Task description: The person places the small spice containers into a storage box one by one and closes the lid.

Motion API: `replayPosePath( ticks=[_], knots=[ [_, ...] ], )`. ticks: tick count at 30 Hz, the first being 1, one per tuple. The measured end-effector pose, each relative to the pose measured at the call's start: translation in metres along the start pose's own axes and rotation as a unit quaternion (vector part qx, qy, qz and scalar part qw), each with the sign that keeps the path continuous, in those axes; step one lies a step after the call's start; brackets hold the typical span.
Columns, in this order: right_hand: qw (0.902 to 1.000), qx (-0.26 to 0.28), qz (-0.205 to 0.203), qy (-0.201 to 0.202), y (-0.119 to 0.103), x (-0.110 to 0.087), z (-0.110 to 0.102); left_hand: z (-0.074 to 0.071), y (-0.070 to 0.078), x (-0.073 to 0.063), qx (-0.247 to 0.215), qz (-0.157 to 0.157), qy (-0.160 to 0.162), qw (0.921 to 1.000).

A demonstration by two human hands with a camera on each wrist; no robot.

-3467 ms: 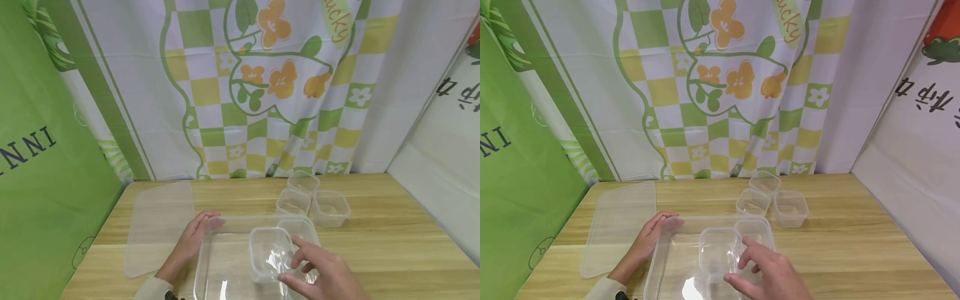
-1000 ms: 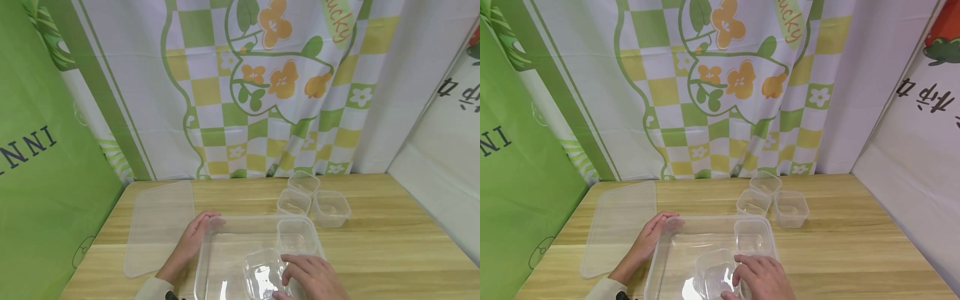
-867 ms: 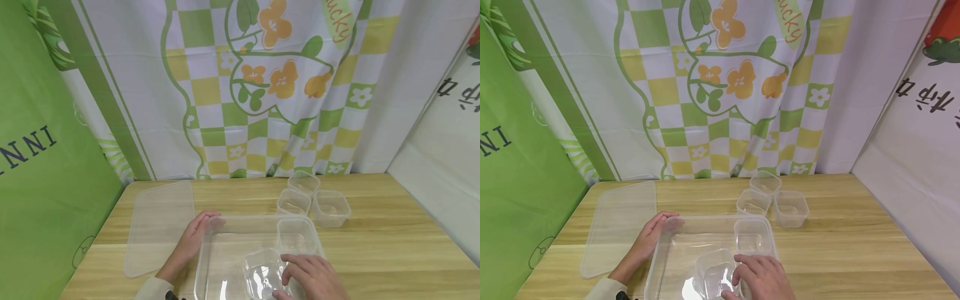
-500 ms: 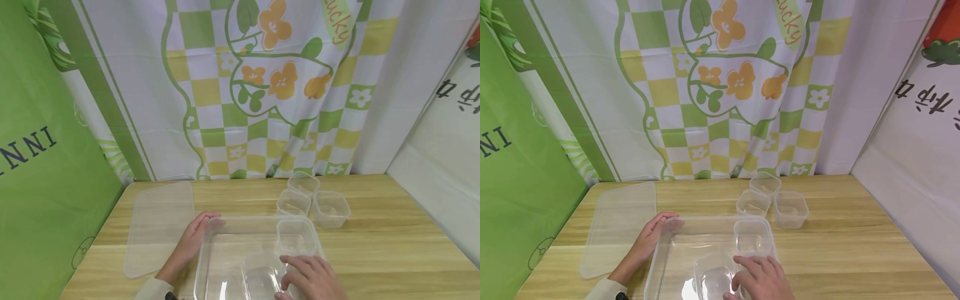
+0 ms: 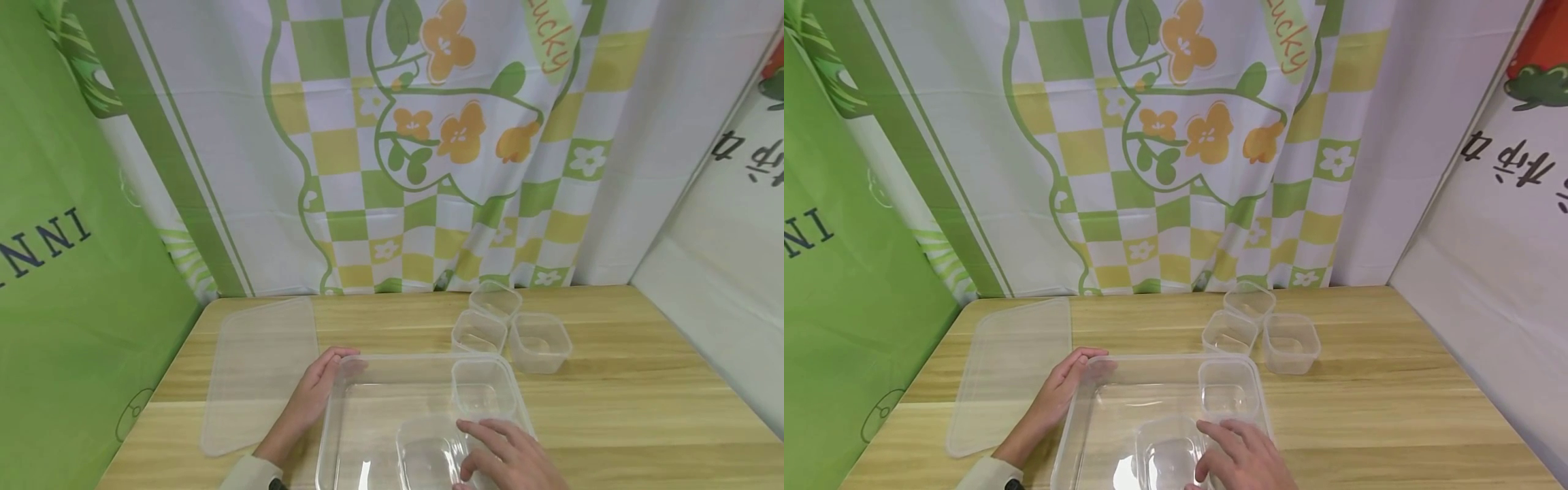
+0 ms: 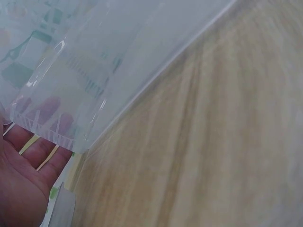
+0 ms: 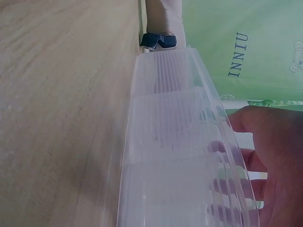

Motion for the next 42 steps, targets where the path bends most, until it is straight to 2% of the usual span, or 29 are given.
replayPosePath(
  ticks=[5,11,15,17,26,33,42],
  knots=[
    [0.9984,0.032,-0.009,-0.047,0.003,-0.001,-0.001,0.000,0.001,0.000,-0.002,-0.003,0.005,1.0000],
    [0.9951,0.055,0.024,-0.079,-0.002,-0.006,-0.003,0.001,0.002,-0.001,0.000,-0.002,0.007,1.0000],
    [0.9941,0.050,0.053,-0.081,-0.007,-0.010,-0.005,0.001,0.002,-0.001,-0.001,-0.001,0.007,1.0000],
    [0.9945,0.043,0.053,-0.079,-0.008,-0.011,-0.005,0.001,0.002,-0.002,-0.001,-0.002,0.007,1.0000],
    [0.9958,0.041,0.016,-0.081,-0.003,-0.009,-0.005,0.001,0.000,-0.002,0.003,-0.005,0.006,1.0000],
    [0.9947,0.030,0.031,-0.093,-0.005,-0.008,-0.010,0.001,0.000,-0.001,0.005,-0.006,0.005,1.0000],
    [0.9948,0.024,0.023,-0.096,-0.006,-0.007,-0.016,0.001,0.001,0.000,0.007,-0.008,0.007,0.9999]
  ],
)
Point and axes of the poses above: each hand's wrist, its own x-axis towards the middle knuckle, its own z-axis out of the palm, y = z × x, the point moved 2 cm from there along x, towards the middle knuckle, and after that the axes turned 15 degrees about z, right-handed, at the moved point
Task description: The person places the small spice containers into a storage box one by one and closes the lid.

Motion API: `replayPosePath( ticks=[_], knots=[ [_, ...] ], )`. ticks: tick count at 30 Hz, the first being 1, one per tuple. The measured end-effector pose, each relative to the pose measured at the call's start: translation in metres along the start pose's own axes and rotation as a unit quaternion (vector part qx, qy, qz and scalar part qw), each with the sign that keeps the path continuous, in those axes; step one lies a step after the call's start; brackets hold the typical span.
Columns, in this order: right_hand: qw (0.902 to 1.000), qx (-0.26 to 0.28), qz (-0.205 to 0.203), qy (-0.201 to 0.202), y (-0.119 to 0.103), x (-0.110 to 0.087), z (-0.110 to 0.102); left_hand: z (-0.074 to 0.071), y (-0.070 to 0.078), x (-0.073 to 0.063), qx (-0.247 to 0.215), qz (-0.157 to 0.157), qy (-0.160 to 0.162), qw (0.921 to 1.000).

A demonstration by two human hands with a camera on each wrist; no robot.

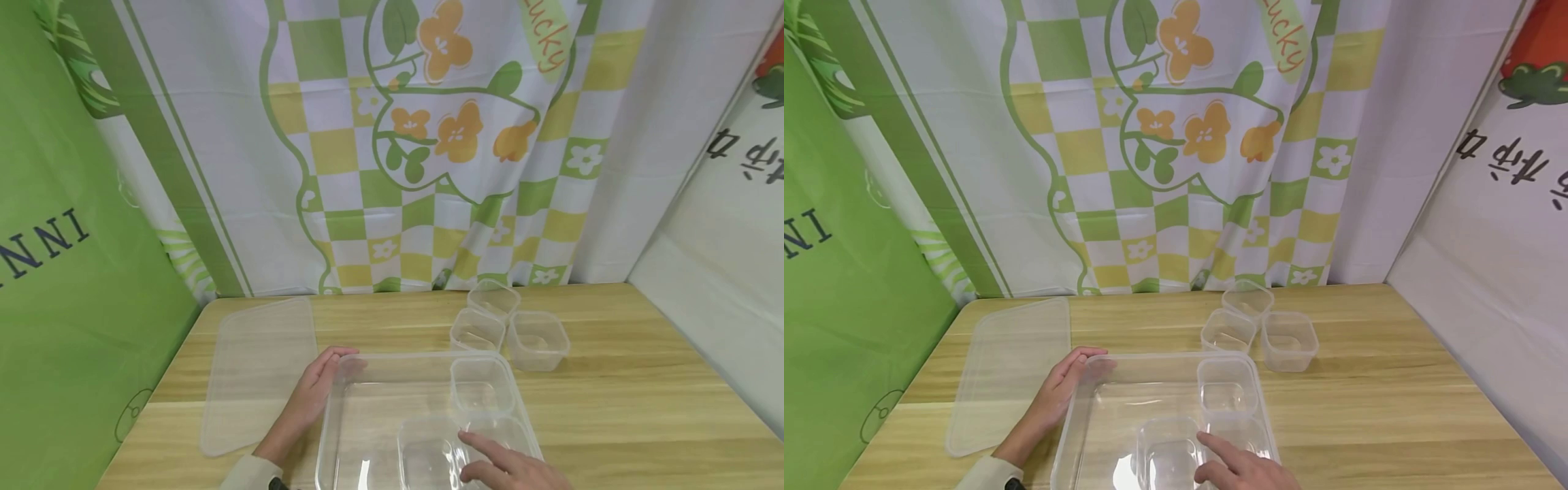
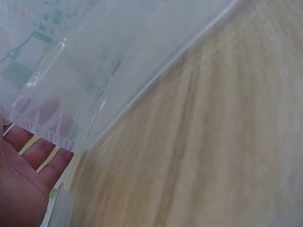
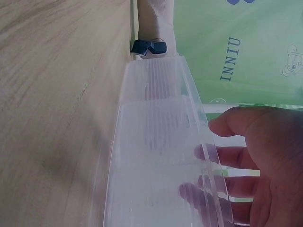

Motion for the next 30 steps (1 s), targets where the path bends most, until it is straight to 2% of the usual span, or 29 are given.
replayPosePath(
  ticks=[6,9,12,14,19,21,30],
  knots=[
    [0.9999,-0.004,-0.014,-0.001,0.003,0.000,-0.001,0.000,0.000,0.001,-0.001,-0.001,0.001,1.0000],
    [0.9991,0.009,-0.041,0.004,0.007,0.001,-0.002,0.000,0.000,0.000,-0.002,-0.003,0.000,1.0000],
    [0.9978,0.019,-0.060,0.020,0.010,0.002,-0.005,0.000,-0.001,0.000,-0.002,-0.004,0.000,1.0000],
    [0.9967,0.013,-0.065,0.046,0.010,0.003,-0.007,0.000,-0.001,0.000,-0.003,-0.004,0.000,1.0000],
    [0.9959,0.016,-0.031,0.083,0.013,0.006,-0.013,0.000,-0.001,0.000,0.001,-0.003,0.003,1.0000],
    [0.9958,0.023,-0.017,0.087,0.015,0.008,-0.017,0.000,-0.002,0.000,0.000,-0.003,0.003,1.0000],
    [0.9914,-0.021,0.021,0.127,0.027,0.019,-0.035,0.000,-0.002,-0.001,-0.004,-0.004,-0.002,1.0000]
  ],
)
Point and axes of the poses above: each hand's wrist, its own x-axis towards the middle knuckle, its own z-axis out of the palm, y = z × x, the point moved 2 cm from there along x, towards the middle knuckle, and after that the axes turned 15 degrees about z, right-handed, at the moved point
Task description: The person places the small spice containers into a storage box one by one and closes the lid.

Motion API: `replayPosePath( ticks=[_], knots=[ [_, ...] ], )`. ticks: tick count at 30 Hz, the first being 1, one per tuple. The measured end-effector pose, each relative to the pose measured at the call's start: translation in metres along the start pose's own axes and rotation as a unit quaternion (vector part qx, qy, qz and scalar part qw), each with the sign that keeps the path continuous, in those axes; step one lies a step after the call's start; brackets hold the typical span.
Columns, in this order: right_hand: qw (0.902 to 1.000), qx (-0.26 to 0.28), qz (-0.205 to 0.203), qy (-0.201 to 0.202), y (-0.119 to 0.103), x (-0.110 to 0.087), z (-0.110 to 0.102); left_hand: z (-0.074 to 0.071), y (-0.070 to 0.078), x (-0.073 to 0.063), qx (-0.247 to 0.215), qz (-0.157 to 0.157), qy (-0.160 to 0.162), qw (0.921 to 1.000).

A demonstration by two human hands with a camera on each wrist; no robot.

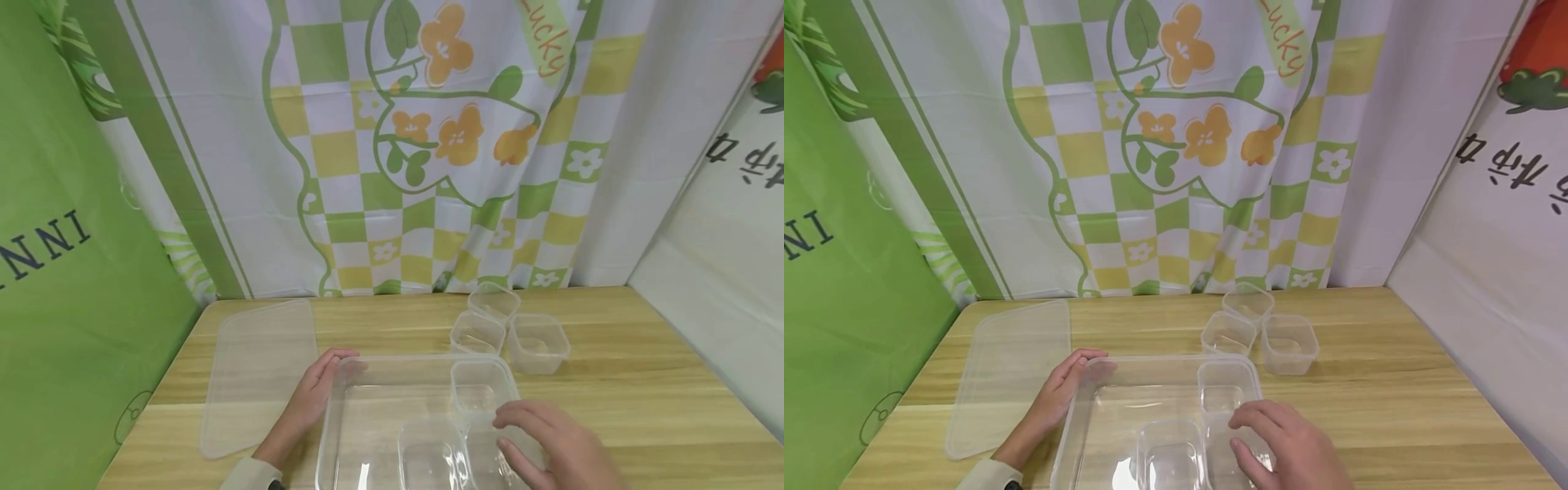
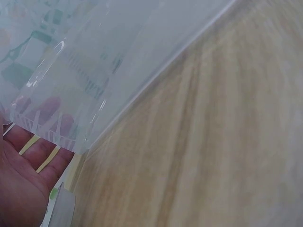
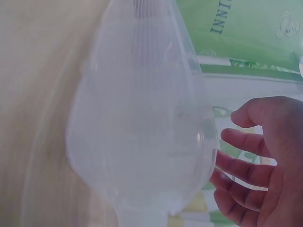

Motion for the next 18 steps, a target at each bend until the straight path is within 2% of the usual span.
replayPosePath(
  ticks=[4,12,18],
  knots=[
    [0.9997,-0.013,0.021,0.008,0.005,0.005,-0.006,0.000,0.000,0.000,0.000,0.000,0.001,1.0000],
    [0.9980,-0.039,0.039,0.030,0.019,0.018,-0.018,0.000,0.001,0.000,0.001,0.001,0.004,1.0000],
    [0.9966,-0.025,0.058,0.052,0.037,0.027,-0.019,0.000,0.003,0.000,0.001,0.004,0.005,1.0000]
  ],
)
Point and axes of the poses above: each hand's wrist, its own x-axis towards the middle knuckle, its own z-axis out of the palm, y = z × x, the point moved 2 cm from there along x, towards the middle knuckle, and after that the axes turned 15 degrees about z, right-handed, at the moved point
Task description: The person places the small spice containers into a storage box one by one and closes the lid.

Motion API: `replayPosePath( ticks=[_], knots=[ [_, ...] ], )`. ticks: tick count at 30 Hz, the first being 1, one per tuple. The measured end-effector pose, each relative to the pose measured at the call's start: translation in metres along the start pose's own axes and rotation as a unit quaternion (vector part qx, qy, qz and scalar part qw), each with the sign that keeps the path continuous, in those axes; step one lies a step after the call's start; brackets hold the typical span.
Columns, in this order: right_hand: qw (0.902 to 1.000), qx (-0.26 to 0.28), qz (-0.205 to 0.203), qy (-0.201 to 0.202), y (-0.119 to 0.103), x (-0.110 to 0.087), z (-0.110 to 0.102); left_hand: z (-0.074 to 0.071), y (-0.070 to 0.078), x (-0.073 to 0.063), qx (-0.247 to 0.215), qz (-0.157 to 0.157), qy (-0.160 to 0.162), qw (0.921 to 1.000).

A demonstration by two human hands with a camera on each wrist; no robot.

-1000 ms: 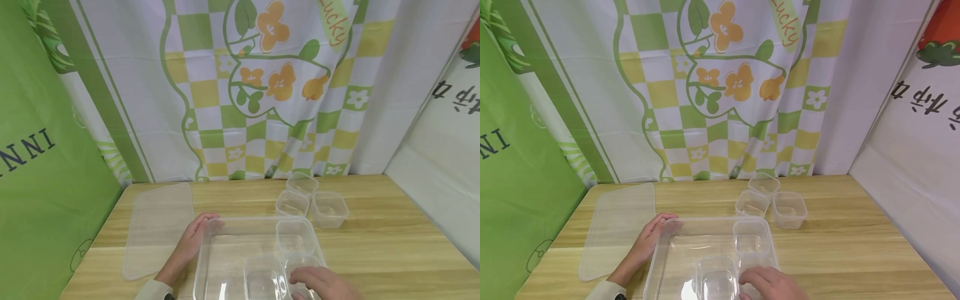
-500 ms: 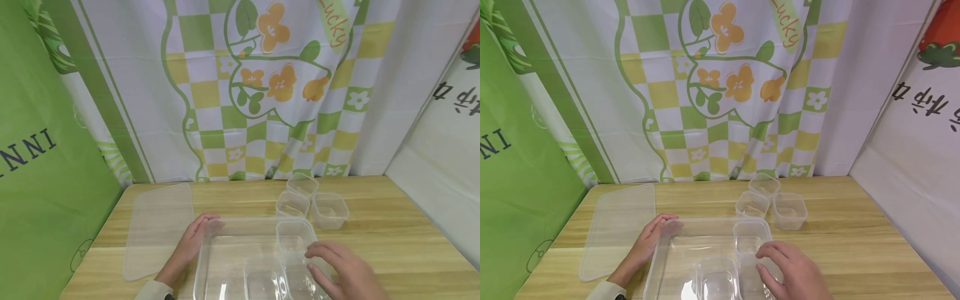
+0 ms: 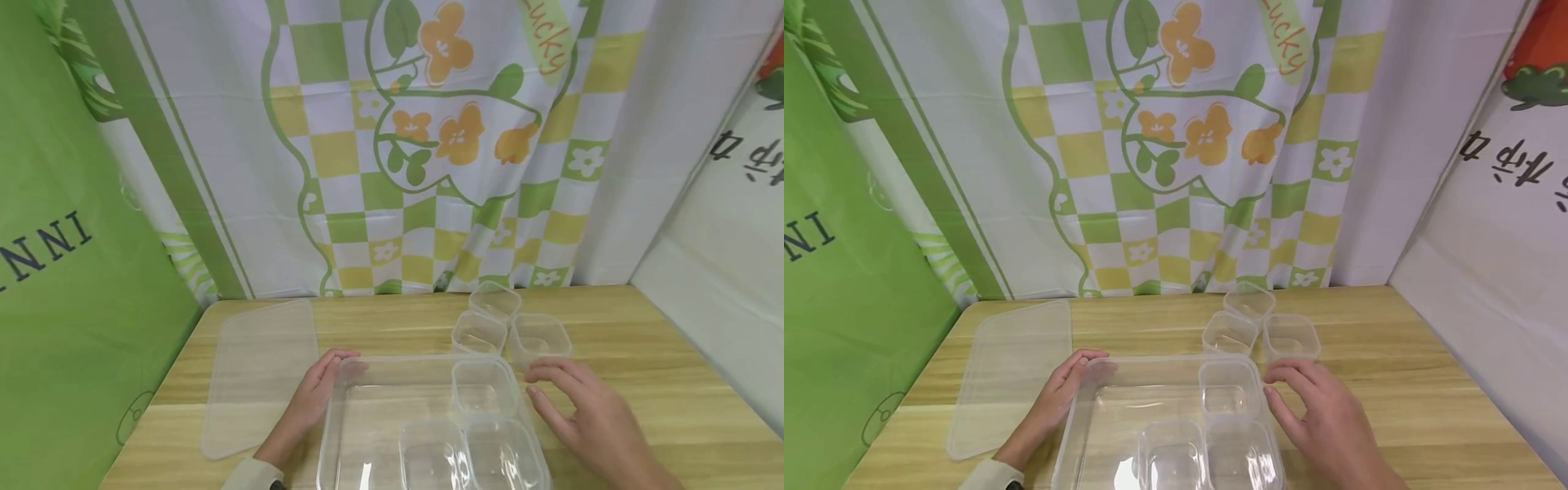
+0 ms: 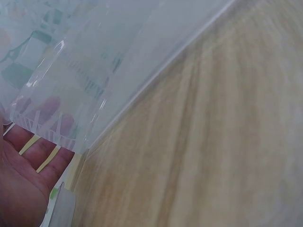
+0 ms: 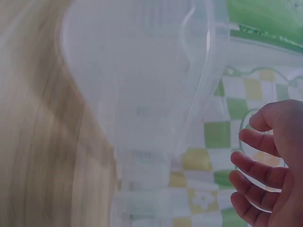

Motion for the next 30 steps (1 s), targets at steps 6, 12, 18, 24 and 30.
replayPosePath(
  ticks=[6,12,18,24,30],
  knots=[
    [0.9999,-0.005,0.015,0.006,0.022,0.007,0.004,0.000,0.002,0.000,-0.006,-0.004,-0.002,1.0000],
    [0.9992,-0.004,0.039,0.006,0.043,0.014,0.007,-0.001,0.002,-0.001,-0.005,-0.007,-0.004,1.0000],
    [0.9994,0.009,0.032,0.009,0.064,0.022,0.011,-0.001,0.001,0.000,-0.003,-0.002,-0.008,1.0000],
    [0.9987,0.006,0.048,0.013,0.084,0.026,0.015,-0.001,0.000,0.001,-0.006,0.000,-0.010,0.9999],
    [0.9948,0.016,0.100,-0.007,0.103,0.030,0.020,-0.001,0.000,0.000,-0.005,-0.001,-0.009,0.9999]
  ],
)
Point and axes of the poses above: each hand's wrist, its own x-axis towards the middle knuckle, its own z-axis out of the palm, y = z × x, the point moved 2 cm from there along x, towards the middle knuckle, and after that the axes turned 15 degrees about z, right-handed, at the moved point
